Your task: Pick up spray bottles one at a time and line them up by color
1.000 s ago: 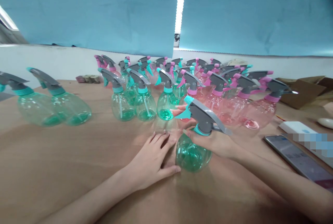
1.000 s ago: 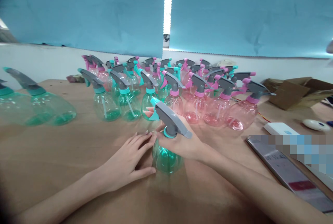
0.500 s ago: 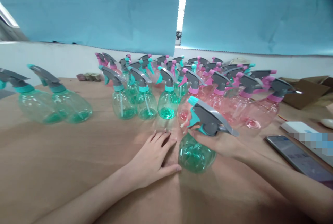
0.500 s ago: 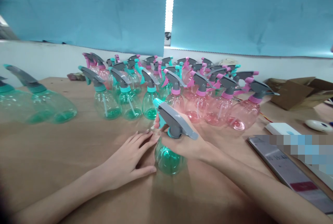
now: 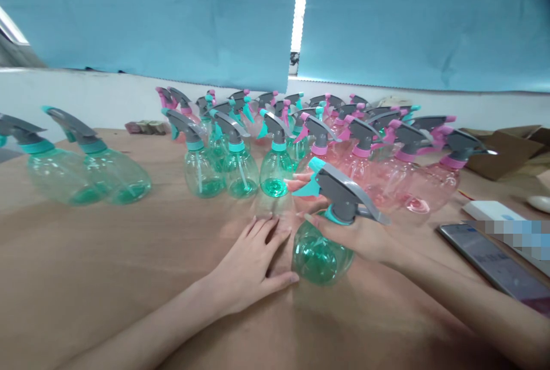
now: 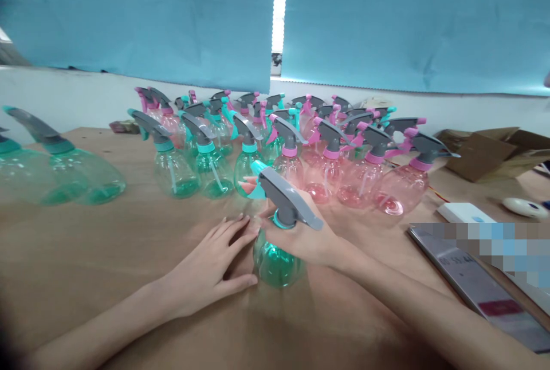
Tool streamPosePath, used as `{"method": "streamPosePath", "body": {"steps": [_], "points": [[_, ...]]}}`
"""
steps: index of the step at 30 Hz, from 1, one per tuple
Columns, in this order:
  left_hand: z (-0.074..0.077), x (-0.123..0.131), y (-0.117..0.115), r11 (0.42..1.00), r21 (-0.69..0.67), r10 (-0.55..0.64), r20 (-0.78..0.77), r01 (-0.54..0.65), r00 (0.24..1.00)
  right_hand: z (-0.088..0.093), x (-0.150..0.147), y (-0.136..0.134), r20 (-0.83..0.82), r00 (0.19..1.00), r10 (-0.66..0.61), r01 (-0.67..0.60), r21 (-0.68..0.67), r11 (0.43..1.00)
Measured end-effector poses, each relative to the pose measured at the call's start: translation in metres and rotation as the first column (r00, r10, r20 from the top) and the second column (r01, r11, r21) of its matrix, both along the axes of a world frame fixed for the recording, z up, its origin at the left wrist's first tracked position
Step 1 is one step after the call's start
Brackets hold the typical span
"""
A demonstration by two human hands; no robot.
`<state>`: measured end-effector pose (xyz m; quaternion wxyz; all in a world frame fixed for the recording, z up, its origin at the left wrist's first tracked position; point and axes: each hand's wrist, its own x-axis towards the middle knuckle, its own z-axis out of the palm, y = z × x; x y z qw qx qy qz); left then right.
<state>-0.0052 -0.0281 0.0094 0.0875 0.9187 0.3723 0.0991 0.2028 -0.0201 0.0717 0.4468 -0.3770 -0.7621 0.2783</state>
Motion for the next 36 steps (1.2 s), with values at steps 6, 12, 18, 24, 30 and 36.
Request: {"method": "streamPosePath", "body": {"steps": [6, 12, 18, 24, 30, 36], "points": [[0.0007, 0.0002, 0.0008, 1.0, 0.016, -0.013, -0.027, 0.013, 1.0, 0.0008, -0.0011, -0.0012, -0.05, 0.999, 0.015, -0.016, -0.017, 1.0], [0.0009, -0.0002, 0.0016, 0.999, 0.036, -0.022, -0.045, 0.023, 0.999, -0.0024, 0.0014, -0.0013, -0.02, 1.0, -0.009, 0.009, -0.007, 1.0], [0.0008, 0.0001, 0.0006, 0.999, 0.039, -0.023, -0.05, 0.025, 0.998, -0.0042, 0.0022, -0.0003, 0.003, 1.0, -0.006, 0.006, -0.003, 1.0], [-0.0015, -0.0021, 0.0003, 0.998, 0.048, -0.027, 0.012, 0.026, 1.0, -0.0015, 0.0022, -0.0015, -0.008, 1.0, 0.008, -0.009, -0.058, 0.998], [0.0013, 0.0017, 0.0004, 0.994, 0.105, -0.057, 0.213, 0.036, 0.975, -0.0009, 0.0013, -0.0005, 0.007, 1.0, -0.018, 0.019, -0.08, 0.997], [0.0043, 0.0036, 0.0002, 0.982, 0.183, -0.108, 0.381, 0.04, 0.918, -0.0023, 0.0012, -0.0006, 0.022, 0.998, -0.052, 0.053, -0.079, 0.995]]}}
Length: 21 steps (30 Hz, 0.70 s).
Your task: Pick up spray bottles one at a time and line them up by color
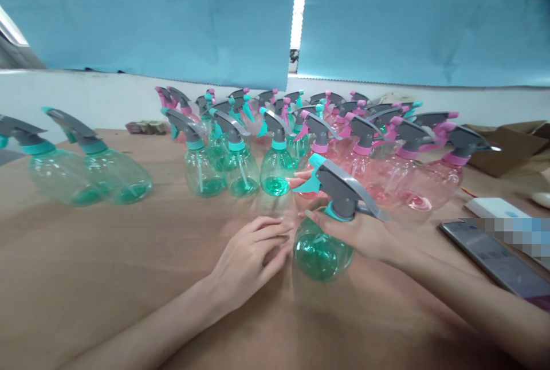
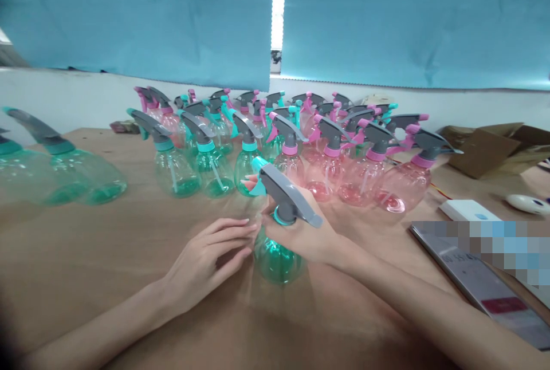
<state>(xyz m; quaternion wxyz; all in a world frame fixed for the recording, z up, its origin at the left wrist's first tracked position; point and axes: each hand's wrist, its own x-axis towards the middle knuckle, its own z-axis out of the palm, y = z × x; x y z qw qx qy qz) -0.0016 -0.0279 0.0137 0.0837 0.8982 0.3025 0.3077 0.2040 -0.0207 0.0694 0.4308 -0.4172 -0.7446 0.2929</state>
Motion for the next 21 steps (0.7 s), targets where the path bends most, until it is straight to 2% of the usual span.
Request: {"method": "streamPosePath", "body": {"steps": [3, 8, 14, 21], "points": [[0.0034, -0.0005, -0.003, 1.0, -0.017, 0.019, -0.004, -0.019, 1.0, 0.0001, -0.0007, 0.0001, 0.001, 1.0, 0.002, -0.002, 0.0, 1.0], [0.0009, -0.0013, -0.0069, 0.975, -0.159, 0.137, -0.111, -0.154, 0.984, 0.0014, -0.0014, 0.0, -0.001, 1.0, 0.014, -0.014, 0.032, 0.999], [-0.001, -0.0014, -0.0022, 0.987, -0.135, 0.065, -0.188, -0.091, 0.98, 0.0008, 0.0013, -0.0003, 0.024, 1.0, -0.008, 0.007, 0.026, 1.0], [-0.0033, -0.0043, 0.0018, 0.986, -0.134, 0.055, -0.284, -0.096, 0.957, 0.0034, -0.0015, -0.0007, 0.043, 0.998, -0.042, 0.042, 0.018, 0.999]]}}
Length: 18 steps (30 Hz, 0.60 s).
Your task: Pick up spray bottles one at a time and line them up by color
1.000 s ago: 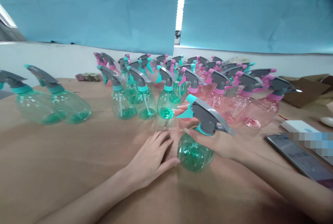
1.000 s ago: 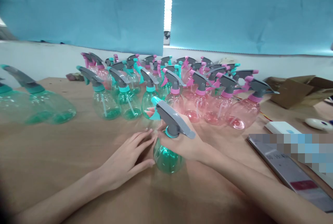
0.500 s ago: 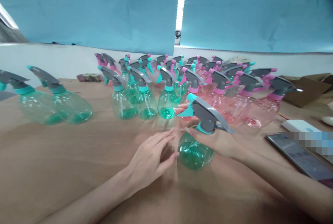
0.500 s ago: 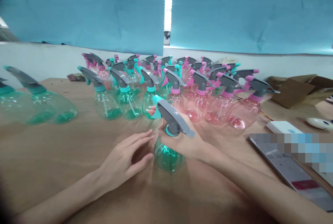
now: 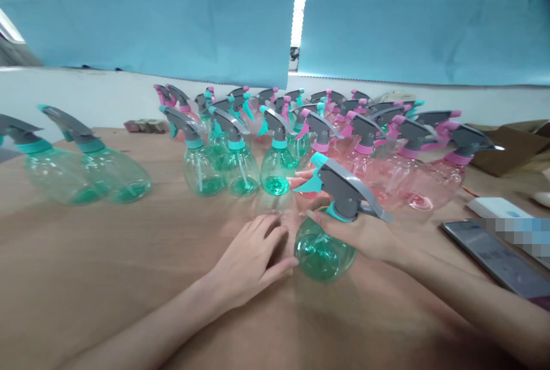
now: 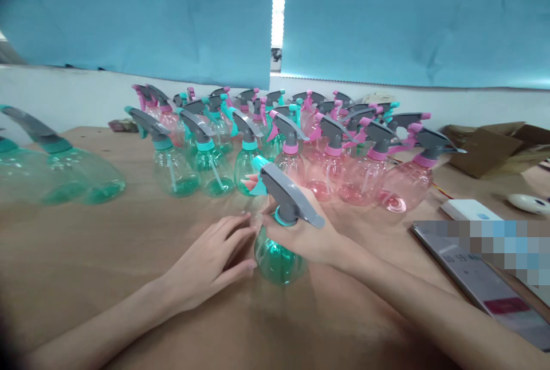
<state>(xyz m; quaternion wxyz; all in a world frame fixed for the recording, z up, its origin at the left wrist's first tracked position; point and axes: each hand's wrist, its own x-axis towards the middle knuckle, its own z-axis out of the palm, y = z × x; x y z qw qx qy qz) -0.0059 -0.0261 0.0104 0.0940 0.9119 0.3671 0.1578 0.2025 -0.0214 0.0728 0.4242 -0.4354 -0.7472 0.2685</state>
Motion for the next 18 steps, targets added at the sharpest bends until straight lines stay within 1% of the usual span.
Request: {"method": "streamPosePath", "body": {"steps": [4, 8, 14, 18], "points": [[-0.0018, -0.0006, 0.001, 1.0, -0.013, 0.015, -0.064, -0.016, 0.998, 0.0006, -0.0008, -0.0001, -0.009, 1.0, 0.001, -0.001, 0.014, 1.0], [-0.0021, -0.0001, 0.0007, 1.0, -0.019, 0.021, -0.095, -0.023, 0.995, -0.0005, 0.0012, 0.0005, 0.01, 1.0, 0.003, -0.002, -0.019, 1.0], [-0.0018, -0.0004, -0.0001, 0.999, -0.022, 0.022, -0.095, -0.024, 0.995, -0.0024, 0.0012, 0.001, -0.044, 0.998, 0.044, -0.043, 0.02, 0.999], [-0.0028, -0.0008, 0.0006, 1.0, -0.012, 0.016, -0.084, -0.017, 0.996, -0.0005, 0.0002, 0.0001, -0.065, 0.996, 0.053, -0.054, -0.003, 0.999]]}}
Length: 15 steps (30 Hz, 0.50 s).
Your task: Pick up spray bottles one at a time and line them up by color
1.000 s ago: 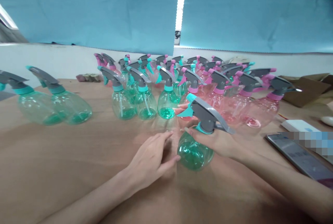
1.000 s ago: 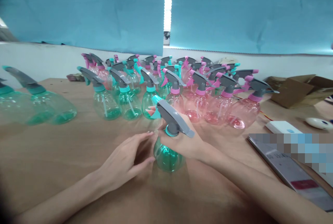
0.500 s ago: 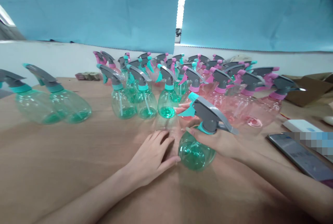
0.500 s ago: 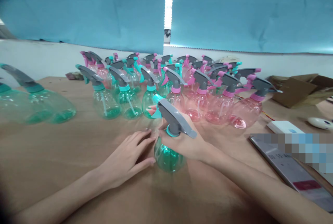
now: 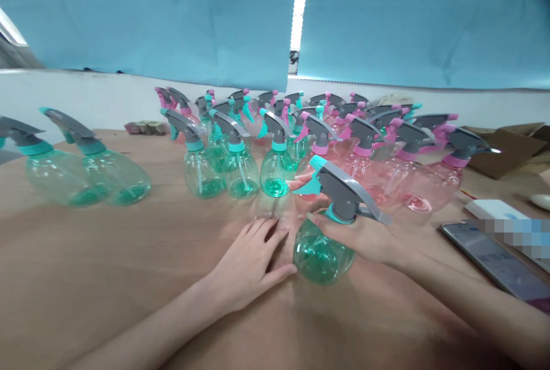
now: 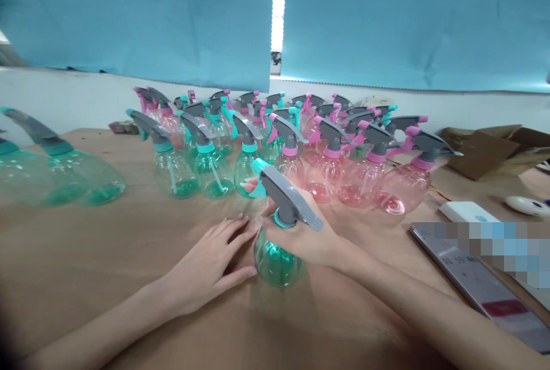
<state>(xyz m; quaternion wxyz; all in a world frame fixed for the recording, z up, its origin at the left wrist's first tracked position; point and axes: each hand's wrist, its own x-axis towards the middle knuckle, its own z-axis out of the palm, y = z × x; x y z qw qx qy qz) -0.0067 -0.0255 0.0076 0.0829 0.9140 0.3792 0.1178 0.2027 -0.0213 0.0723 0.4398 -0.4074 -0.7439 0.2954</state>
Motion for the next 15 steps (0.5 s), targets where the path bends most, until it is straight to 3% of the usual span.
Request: {"method": "streamPosePath", "body": {"steps": [8, 15], "points": [[-0.001, -0.001, 0.0, 1.0, 0.007, -0.01, -0.019, 0.01, 1.0, 0.017, -0.004, -0.005, -0.022, 0.998, 0.06, -0.061, -0.052, 0.997], [-0.001, -0.002, -0.001, 1.0, 0.019, -0.007, -0.016, 0.007, 1.0, 0.013, -0.001, -0.004, -0.018, 0.998, 0.066, -0.067, -0.074, 0.995]]}}
